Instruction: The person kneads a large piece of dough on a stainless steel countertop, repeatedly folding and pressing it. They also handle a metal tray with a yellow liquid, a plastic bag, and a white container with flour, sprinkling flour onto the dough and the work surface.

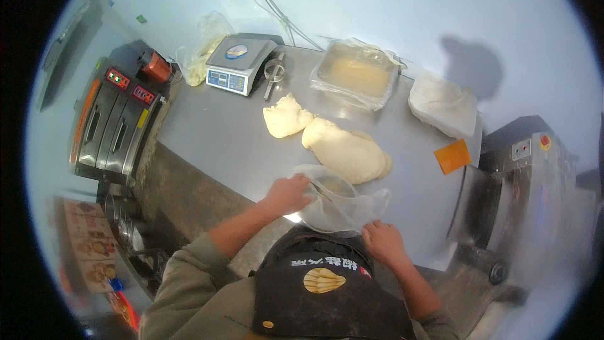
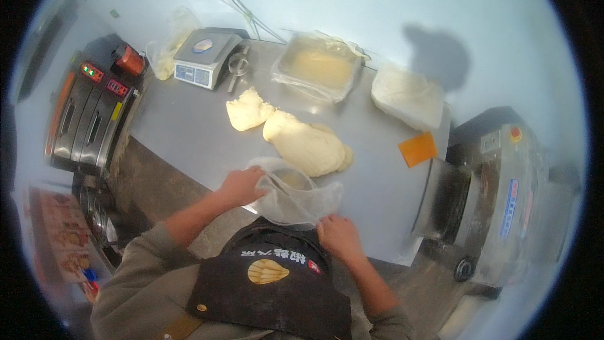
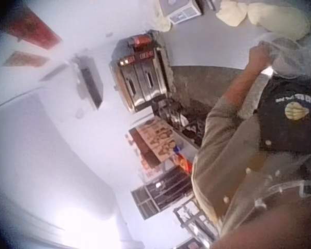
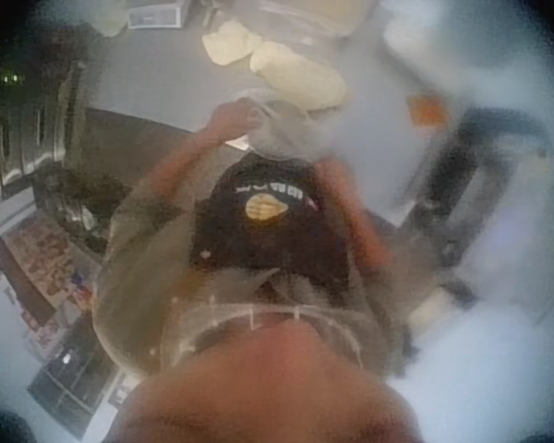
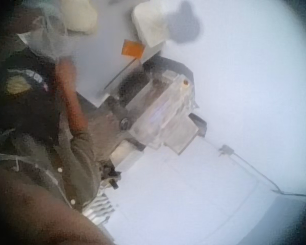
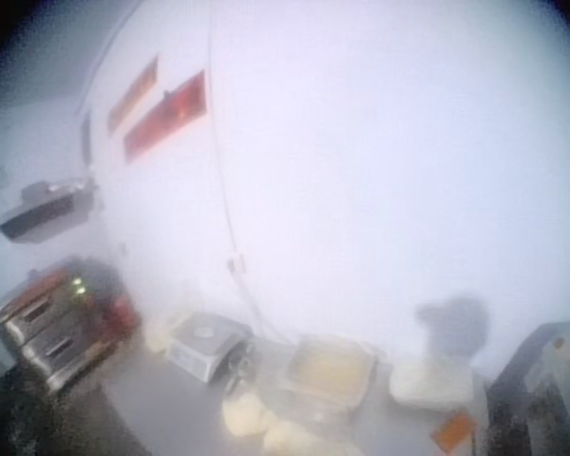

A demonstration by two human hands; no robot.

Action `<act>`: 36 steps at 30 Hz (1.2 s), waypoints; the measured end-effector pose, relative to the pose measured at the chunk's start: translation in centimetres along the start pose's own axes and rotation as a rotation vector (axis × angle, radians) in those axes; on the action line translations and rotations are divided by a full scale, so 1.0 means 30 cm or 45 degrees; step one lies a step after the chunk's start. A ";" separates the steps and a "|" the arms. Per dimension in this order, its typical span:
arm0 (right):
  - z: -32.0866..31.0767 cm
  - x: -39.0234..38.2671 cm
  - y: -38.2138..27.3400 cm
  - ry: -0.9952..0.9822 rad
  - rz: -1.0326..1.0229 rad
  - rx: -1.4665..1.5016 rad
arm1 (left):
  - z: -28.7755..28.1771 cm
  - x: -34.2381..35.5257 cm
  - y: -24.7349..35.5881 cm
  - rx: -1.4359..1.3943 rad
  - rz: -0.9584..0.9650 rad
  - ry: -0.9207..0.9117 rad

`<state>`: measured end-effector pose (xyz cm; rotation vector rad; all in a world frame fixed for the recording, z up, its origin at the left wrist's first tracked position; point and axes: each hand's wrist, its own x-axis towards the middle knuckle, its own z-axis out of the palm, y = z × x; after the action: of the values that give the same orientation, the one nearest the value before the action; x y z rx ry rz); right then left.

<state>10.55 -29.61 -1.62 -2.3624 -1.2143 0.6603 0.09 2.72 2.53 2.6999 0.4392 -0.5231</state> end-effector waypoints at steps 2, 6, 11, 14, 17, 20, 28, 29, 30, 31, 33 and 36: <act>0.015 0.060 -0.046 0.185 -0.063 0.105 | 0.036 0.042 0.060 -0.017 0.280 0.037; 0.102 0.223 -0.099 0.157 -0.121 0.313 | 0.151 0.166 0.090 -0.125 0.606 0.042; 0.183 0.321 -0.043 0.526 -0.203 0.078 | 0.232 0.349 -0.075 -0.701 0.233 0.001; 0.227 0.328 0.029 0.480 0.158 0.304 | 0.303 0.380 -0.189 -1.419 -0.409 -0.139; 0.265 0.343 0.125 -0.051 0.431 0.479 | 0.419 0.366 -0.300 -1.844 -0.480 -0.308; 0.310 0.342 0.172 -0.299 0.487 0.728 | 0.588 0.307 -0.329 -2.121 -0.525 -0.335; 0.304 0.319 0.078 0.160 0.341 0.142 | 0.737 0.049 -0.283 -1.308 -0.320 0.316; 0.289 0.324 0.069 0.125 0.391 0.260 | 0.732 -0.010 -0.272 -1.358 -0.279 0.262; 0.272 0.332 0.064 0.058 0.428 0.271 | 0.722 -0.057 -0.264 -1.407 -0.242 0.201; 0.255 0.341 0.062 0.019 0.447 0.301 | 0.703 -0.086 -0.269 -1.282 -0.153 0.059; 0.237 0.357 0.057 -0.047 0.466 0.259 | 0.680 -0.112 -0.277 -0.903 0.011 0.029; 0.239 0.373 0.045 0.041 0.377 0.140 | 0.672 -0.126 -0.294 -0.497 0.145 0.066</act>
<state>13.01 -20.11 -10.66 -2.4704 -0.7989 0.7564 -12.44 1.70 -15.91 2.3490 0.3560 -0.2995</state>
